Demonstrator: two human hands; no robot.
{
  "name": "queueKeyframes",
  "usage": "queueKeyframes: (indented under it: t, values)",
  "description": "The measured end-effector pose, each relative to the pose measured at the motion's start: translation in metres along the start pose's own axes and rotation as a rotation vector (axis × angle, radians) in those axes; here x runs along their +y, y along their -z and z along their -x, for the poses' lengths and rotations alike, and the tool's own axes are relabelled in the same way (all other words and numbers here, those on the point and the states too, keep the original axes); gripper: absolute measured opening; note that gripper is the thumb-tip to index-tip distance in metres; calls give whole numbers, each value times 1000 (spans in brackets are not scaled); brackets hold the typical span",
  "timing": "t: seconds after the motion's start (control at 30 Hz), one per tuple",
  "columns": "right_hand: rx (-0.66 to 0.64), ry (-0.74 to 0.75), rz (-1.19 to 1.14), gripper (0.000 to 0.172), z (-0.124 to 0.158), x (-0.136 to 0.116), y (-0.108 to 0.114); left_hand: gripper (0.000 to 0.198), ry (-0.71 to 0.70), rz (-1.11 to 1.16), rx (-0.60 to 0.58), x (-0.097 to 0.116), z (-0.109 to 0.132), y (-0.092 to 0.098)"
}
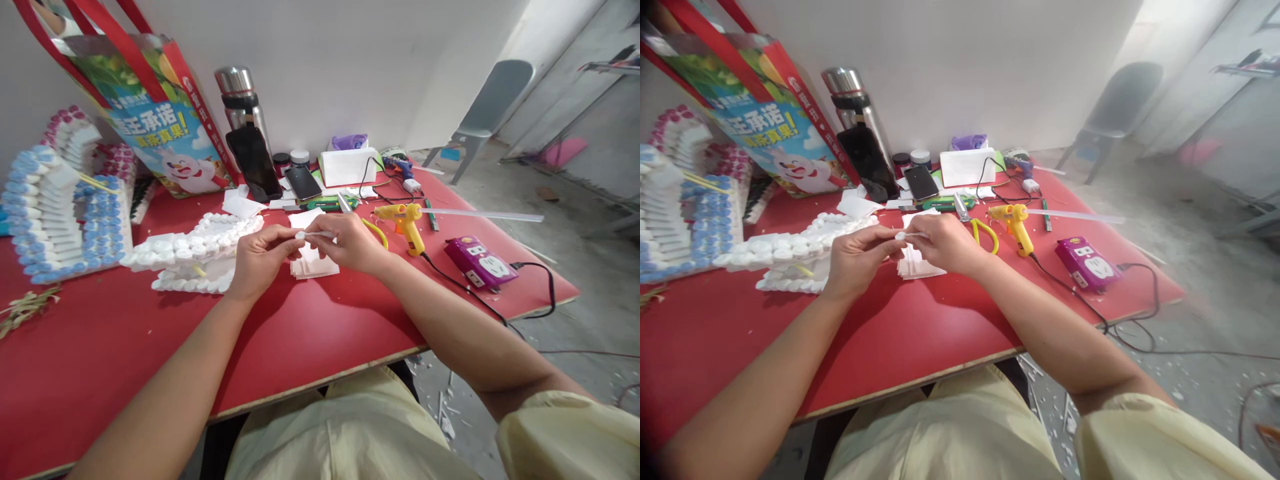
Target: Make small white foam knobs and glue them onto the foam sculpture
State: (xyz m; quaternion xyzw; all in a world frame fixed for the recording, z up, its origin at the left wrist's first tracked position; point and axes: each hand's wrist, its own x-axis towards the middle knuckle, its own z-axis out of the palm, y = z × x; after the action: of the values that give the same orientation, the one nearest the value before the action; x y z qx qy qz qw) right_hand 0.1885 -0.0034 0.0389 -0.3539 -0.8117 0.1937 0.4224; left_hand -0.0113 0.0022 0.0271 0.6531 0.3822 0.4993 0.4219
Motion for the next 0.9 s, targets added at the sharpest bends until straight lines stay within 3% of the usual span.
queueKeyframes:
  t: [0.2, 0.47, 0.73, 0.8, 0.9]
  values:
    - [-51, -15, -59, 15, 0, -1, 1, 18, -84, 49, -163, -1, -4, 7]
    - [-10, -195, -5, 19, -1, -2, -6, 11, -171, -87, -88, -1, -2, 2]
    - [19, -104, 176, 13, 1, -9, -8, 21, 60, 14, -68, 1, 2, -5]
    - [19, -182, 65, 12, -1, -10, -7, 24, 103, 53, -80, 1, 2, -6]
    - [-15, -451, -389, 27, -6, -10, -3, 24, 99, 58, -100, 1, 0, -4]
